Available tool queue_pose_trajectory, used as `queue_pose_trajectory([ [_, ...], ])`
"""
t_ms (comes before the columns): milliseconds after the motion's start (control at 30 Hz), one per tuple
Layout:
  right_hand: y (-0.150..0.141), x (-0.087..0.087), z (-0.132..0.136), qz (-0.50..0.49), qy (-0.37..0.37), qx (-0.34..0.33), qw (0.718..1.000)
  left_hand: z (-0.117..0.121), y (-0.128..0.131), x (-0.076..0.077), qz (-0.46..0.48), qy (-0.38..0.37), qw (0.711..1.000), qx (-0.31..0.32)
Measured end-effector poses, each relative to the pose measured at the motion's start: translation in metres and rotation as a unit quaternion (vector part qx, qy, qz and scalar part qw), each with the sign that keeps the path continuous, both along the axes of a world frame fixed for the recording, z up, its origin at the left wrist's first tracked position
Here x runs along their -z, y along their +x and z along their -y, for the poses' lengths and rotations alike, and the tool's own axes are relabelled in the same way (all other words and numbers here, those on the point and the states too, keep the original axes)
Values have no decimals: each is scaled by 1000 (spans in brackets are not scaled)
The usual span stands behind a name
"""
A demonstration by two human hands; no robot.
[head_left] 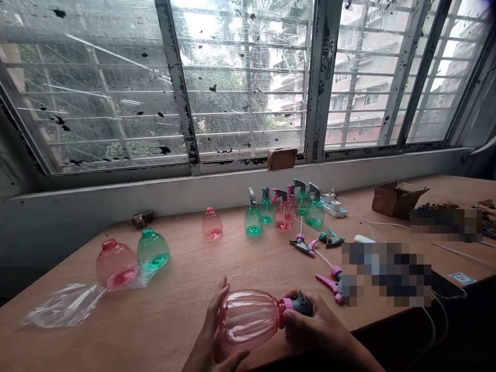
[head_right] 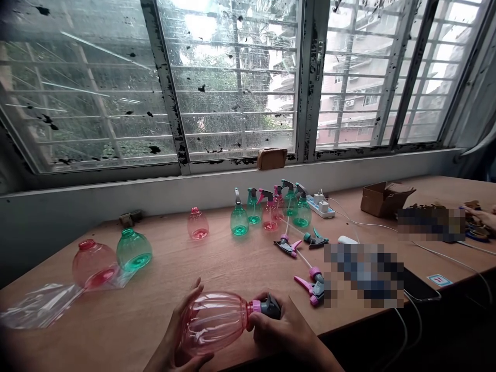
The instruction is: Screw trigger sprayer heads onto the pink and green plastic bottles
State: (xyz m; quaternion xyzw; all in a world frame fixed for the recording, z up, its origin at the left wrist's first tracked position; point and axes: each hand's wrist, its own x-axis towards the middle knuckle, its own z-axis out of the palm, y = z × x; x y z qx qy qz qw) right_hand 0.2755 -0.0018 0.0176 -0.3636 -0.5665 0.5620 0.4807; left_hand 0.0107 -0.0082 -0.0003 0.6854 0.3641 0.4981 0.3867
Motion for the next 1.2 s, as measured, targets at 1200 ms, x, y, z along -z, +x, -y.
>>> queue_pose_trajectory([
  [1200,-1,4,0,-32,39,21,999,3,-5,-12,14,-79,996,25],
])
